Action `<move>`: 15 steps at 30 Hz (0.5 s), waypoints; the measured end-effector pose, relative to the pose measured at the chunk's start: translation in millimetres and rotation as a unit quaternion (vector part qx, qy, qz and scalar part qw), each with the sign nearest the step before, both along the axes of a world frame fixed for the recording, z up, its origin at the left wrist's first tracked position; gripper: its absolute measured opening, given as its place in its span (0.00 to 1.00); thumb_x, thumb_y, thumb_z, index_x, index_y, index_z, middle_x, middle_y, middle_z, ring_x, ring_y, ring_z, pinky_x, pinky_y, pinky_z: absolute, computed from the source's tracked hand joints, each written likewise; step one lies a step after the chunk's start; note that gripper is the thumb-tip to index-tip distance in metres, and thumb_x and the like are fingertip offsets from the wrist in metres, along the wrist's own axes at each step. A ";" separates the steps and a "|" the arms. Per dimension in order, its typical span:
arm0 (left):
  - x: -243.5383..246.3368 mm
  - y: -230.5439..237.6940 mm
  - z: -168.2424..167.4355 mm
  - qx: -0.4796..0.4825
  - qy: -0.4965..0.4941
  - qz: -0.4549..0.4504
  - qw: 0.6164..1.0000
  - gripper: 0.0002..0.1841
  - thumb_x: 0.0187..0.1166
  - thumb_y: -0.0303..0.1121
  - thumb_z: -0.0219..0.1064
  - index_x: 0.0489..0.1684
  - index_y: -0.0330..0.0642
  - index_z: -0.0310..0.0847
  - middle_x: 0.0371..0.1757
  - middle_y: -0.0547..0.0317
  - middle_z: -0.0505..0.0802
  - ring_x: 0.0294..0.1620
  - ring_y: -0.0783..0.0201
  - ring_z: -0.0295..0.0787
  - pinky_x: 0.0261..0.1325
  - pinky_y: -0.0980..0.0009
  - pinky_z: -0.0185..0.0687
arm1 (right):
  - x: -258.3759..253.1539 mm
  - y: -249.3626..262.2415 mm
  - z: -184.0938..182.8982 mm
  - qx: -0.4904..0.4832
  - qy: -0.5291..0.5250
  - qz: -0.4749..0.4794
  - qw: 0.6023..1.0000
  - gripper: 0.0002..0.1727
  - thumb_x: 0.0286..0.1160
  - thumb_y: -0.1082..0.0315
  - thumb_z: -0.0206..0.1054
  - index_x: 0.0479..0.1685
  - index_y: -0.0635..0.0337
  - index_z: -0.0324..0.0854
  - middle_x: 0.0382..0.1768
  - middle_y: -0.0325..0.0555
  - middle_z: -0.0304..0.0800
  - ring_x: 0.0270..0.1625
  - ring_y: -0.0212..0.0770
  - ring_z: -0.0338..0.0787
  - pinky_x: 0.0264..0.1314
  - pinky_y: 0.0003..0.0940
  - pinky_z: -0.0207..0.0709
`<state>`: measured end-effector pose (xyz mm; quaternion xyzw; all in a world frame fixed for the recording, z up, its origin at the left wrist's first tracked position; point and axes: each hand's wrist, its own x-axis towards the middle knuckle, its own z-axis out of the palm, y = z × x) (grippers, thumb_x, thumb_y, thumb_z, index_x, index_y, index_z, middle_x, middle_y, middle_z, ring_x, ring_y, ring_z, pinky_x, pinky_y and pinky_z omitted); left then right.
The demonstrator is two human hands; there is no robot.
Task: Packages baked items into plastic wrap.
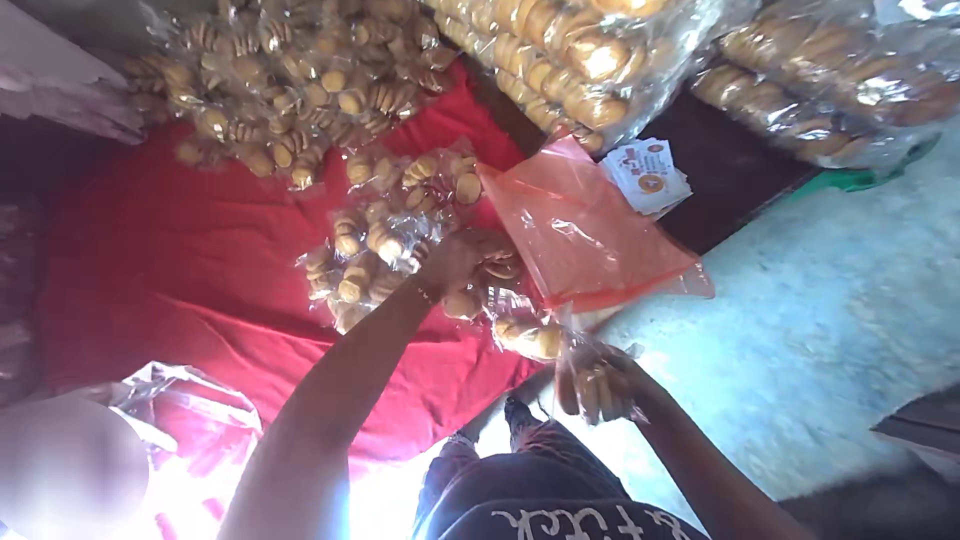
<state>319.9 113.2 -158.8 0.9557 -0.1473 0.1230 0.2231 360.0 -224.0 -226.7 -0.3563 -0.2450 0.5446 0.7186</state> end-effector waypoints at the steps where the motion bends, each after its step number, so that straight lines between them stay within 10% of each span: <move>1: -9.0 -5.4 8.5 -0.013 -0.001 0.009 1.000 0.13 0.66 0.21 0.71 0.48 0.32 0.91 0.51 0.42 0.96 0.60 0.42 0.91 0.73 0.45 0.76 | -3.0 5.3 0.9 0.016 0.023 0.013 1.000 0.26 0.65 0.41 0.75 0.64 0.34 0.87 0.47 0.24 0.96 0.44 0.20 0.93 0.46 0.21 0.88; 3: -31.3 -5.9 19.7 0.033 0.030 0.009 0.999 0.17 0.65 0.25 0.75 0.54 0.36 0.90 0.58 0.42 0.93 0.64 0.44 0.89 0.71 0.48 0.79 | -13.3 19.9 5.5 0.029 0.046 0.044 0.998 0.27 0.65 0.43 0.76 0.67 0.34 0.86 0.54 0.22 0.95 0.53 0.20 0.92 0.58 0.21 0.86; 6: -55.3 15.1 16.0 0.184 0.125 0.018 0.975 0.32 0.74 0.19 0.67 0.78 0.60 0.80 0.88 0.49 0.71 0.91 0.45 0.60 0.87 0.38 0.52 | -22.7 50.7 0.1 -0.002 0.004 0.122 0.992 0.28 0.64 0.42 0.76 0.67 0.35 0.87 0.53 0.25 0.95 0.51 0.22 0.93 0.54 0.24 0.88; 11: -36.3 16.4 5.5 0.142 0.183 0.030 0.972 0.28 0.84 0.26 0.60 0.84 0.59 0.73 0.92 0.53 0.64 0.94 0.44 0.49 0.90 0.35 0.38 | -67.1 92.6 13.4 -0.098 -0.123 0.216 0.964 0.34 0.60 0.45 0.79 0.66 0.55 0.82 0.51 0.34 0.95 0.51 0.29 0.93 0.55 0.32 0.87; 15: 2.1 9.4 -3.7 0.121 0.222 -0.077 0.964 0.31 0.83 0.21 0.57 0.85 0.65 0.71 0.93 0.57 0.63 0.95 0.44 0.46 0.89 0.31 0.37 | -119.6 99.4 13.5 -0.033 -0.219 0.142 0.965 0.42 0.61 0.48 0.80 0.77 0.62 0.76 0.72 0.46 0.84 0.70 0.35 0.84 0.75 0.37 0.77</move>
